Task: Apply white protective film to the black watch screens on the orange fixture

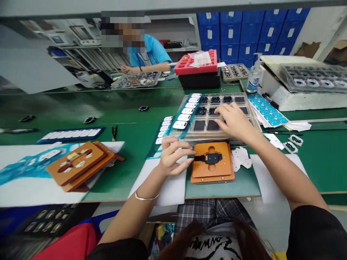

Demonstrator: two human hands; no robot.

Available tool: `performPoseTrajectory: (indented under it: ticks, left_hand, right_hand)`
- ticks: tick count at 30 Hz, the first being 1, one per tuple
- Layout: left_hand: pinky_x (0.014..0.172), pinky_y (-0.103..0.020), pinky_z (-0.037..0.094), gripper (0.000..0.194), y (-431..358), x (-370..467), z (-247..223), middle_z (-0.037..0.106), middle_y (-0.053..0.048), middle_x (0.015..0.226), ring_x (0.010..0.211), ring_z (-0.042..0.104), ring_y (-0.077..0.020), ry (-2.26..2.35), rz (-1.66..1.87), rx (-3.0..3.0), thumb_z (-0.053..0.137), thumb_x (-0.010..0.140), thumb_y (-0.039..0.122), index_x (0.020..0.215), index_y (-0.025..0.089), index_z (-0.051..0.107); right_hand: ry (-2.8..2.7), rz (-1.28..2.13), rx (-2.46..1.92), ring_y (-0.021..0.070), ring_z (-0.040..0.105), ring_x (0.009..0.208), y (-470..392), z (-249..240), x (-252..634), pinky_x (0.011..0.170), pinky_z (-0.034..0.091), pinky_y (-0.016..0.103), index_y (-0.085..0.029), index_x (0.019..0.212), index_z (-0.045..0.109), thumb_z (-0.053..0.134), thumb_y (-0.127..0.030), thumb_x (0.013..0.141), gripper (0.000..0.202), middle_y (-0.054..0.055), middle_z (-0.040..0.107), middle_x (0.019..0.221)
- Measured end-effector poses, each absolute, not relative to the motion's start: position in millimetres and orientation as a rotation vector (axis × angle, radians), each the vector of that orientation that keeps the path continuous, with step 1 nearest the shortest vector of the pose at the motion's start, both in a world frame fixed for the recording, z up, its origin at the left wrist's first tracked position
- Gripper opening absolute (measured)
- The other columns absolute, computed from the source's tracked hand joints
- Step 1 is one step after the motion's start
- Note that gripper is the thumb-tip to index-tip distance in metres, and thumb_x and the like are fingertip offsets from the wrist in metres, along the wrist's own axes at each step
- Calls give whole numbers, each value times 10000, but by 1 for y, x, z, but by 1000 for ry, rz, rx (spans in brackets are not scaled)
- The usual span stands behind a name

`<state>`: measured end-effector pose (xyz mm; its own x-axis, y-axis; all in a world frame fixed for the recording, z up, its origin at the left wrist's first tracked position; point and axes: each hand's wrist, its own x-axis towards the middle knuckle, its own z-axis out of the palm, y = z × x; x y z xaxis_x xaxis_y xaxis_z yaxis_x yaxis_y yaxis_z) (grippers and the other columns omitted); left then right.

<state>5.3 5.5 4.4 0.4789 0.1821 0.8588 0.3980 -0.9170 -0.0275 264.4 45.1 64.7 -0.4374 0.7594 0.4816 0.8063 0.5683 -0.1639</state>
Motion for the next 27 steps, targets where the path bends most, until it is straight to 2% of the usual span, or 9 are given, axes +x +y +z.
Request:
performPoseTrajectory:
  ticks: [2, 4, 7, 10, 13, 17, 21, 24, 27]
  left_hand:
    - [798, -378, 383, 154, 7, 4, 3, 703, -40, 825, 858, 502, -216, -583, -1462, -2492, 545, 918, 298, 869, 218, 667]
    - [810, -385, 389, 168, 8, 2, 3, 710, -41, 827, 865, 510, -215, -625, -1485, -2496, 548, 910, 303, 849, 218, 679]
    - [834, -395, 392, 165, 12, 1, 1, 719, -40, 825, 880, 512, -217, -627, -1488, -2513, 573, 897, 309, 804, 220, 675]
    - [854, -408, 383, 177, 14, 2, -2, 725, -38, 839, 904, 518, -224, -679, -1428, -2564, 585, 892, 340, 783, 234, 676]
    - [876, -429, 379, 202, 14, 2, -3, 736, -36, 854, 925, 536, -238, -782, -1323, -2657, 597, 882, 397, 776, 251, 689]
    - [899, -447, 394, 228, 12, 5, -1, 759, -40, 903, 959, 563, -257, -823, -1144, -2828, 612, 868, 450, 791, 254, 701]
    - [930, -438, 408, 235, 6, 11, 0, 774, -33, 1033, 1023, 594, -257, -627, -962, -3031, 624, 872, 460, 921, 257, 731]
    - [948, -430, 411, 288, 2, 15, 2, 764, -40, 1123, 1101, 597, -263, -425, -914, -3127, 607, 895, 470, 1024, 246, 734]
    - [941, -426, 418, 360, -2, 16, 3, 736, -63, 1201, 1158, 583, -276, -376, -870, -3211, 594, 907, 488, 1133, 232, 709]
  right_hand:
    - [-2451, -173, -1329, 371, 518, 1185, 69, 67, 266, 913, 432, 544, -201, 1130, 653, 540, -313, 943, 246, 160, 689, 1179]
    - [-2535, -232, -1336, 388, 512, 1197, 89, 67, 267, 892, 427, 571, -209, 1043, 681, 570, -324, 932, 194, 167, 695, 1113]
    - [-2565, -239, -1168, 348, 577, 1051, 111, 69, 271, 847, 453, 518, -211, 882, 685, 675, -343, 865, 133, 139, 700, 944]
    - [-2502, -61, -1017, 299, 605, 885, 118, 76, 276, 764, 489, 447, -233, 829, 678, 718, -463, 825, 234, 92, 697, 807]
    - [-2294, 80, -975, 268, 643, 829, 102, 87, 279, 724, 503, 421, -246, 846, 702, 695, -504, 847, 258, 98, 720, 858]
    - [-2260, 300, -869, 215, 681, 762, 57, 92, 283, 604, 516, 350, -316, 936, 758, 713, -350, 881, 79, 102, 739, 928]
    - [-2573, 565, -729, 224, 737, 876, 18, 70, 283, 685, 591, 315, -410, 1161, 697, 668, -284, 922, 271, 69, 769, 1029]
    - [-2562, 607, -850, 245, 746, 835, 4, 49, 275, 646, 607, 339, -336, 1129, 682, 671, -355, 916, 215, 71, 772, 1015]
    - [-2461, 396, -811, 274, 730, 901, -5, 40, 269, 773, 598, 429, -269, 987, 694, 642, -402, 926, 156, 73, 764, 1007]
